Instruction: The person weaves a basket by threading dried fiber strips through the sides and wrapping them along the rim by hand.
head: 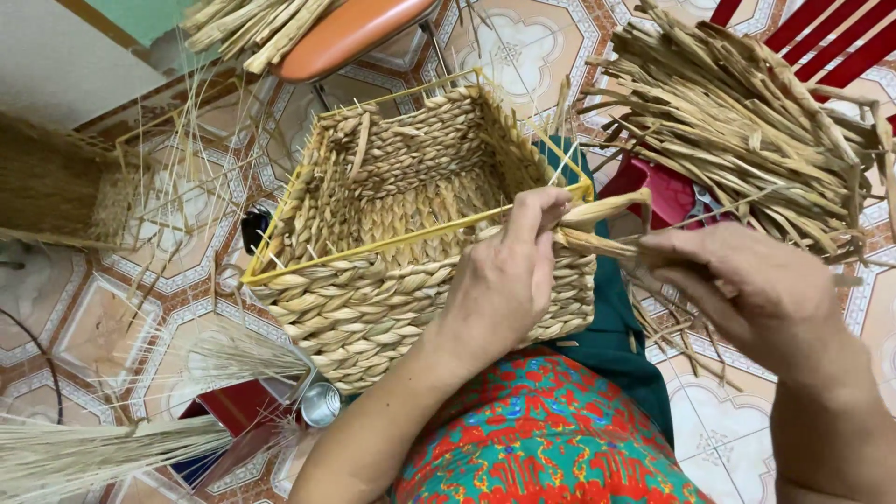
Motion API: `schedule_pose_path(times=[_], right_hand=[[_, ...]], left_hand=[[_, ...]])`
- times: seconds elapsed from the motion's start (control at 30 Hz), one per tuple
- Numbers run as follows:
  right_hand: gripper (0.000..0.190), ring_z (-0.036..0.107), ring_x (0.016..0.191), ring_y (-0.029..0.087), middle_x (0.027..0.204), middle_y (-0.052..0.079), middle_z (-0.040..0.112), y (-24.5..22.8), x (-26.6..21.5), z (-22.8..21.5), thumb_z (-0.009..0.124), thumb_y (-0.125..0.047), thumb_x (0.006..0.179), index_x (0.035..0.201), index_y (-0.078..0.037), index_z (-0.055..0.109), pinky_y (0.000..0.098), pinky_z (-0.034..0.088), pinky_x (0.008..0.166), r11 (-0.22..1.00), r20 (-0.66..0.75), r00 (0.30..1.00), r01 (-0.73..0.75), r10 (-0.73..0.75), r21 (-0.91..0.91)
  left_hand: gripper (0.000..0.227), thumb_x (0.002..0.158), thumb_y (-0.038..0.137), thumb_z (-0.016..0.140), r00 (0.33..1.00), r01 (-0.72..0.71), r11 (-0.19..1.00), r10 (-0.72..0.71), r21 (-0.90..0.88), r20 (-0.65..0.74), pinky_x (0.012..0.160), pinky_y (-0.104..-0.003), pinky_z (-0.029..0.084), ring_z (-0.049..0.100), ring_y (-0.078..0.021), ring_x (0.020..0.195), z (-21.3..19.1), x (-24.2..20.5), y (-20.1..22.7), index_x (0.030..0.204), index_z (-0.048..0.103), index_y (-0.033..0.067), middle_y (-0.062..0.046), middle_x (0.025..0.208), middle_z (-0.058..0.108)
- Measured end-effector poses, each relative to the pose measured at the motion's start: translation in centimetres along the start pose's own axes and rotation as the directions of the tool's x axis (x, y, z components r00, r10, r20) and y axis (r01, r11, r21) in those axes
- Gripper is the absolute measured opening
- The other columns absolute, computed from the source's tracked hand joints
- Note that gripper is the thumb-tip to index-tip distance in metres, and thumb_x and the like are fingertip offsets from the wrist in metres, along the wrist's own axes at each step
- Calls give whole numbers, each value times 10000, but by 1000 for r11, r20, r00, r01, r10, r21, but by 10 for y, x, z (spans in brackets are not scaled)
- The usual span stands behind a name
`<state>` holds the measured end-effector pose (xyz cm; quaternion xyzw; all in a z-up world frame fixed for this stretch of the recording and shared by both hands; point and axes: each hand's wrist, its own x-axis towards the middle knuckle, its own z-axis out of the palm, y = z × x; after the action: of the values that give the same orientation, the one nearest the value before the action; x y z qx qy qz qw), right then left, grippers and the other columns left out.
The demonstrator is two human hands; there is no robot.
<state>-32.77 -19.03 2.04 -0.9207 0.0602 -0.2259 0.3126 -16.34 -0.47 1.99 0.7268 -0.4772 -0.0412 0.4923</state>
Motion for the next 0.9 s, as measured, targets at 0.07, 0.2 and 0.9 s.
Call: schedule_pose_path(times=[0.07, 0.2, 0.9], right_hand=[[338, 716, 860, 187, 1036, 56, 734, 6, 10, -12, 799, -81, 842, 1171, -69, 725, 275, 553, 718, 997, -35, 998, 42, -44, -71], [253, 655, 838, 254, 996, 39, 714, 9, 37, -21, 832, -123, 835, 1073, -116, 749, 388, 482, 748, 893, -52, 952, 263, -301, -364], [239, 630, 1058, 380, 1192, 173, 652, 31, 50, 65, 804, -47, 813, 1043, -51, 737, 462, 504, 905, 863, -270, 825, 437, -497, -255]], left_hand=[[308, 961, 35, 576, 1000, -18, 990, 21, -139, 17, 825, -375, 590, 717, -329, 1009, -2, 5, 2, 1260, 517, -6, -135, 1138, 697], [259, 938, 217, 769, 995, -92, 968, 84, 232, 47, 702, -363, 585, 736, -286, 826, 10, -2, 3, 1154, 686, 100, -77, 1050, 728], [258, 926, 182, 821, 925, -345, 892, 375, 293, -53, 863, -372, 597, 719, -286, 1015, 10, -25, -13, 1085, 673, 43, -141, 1307, 656]])
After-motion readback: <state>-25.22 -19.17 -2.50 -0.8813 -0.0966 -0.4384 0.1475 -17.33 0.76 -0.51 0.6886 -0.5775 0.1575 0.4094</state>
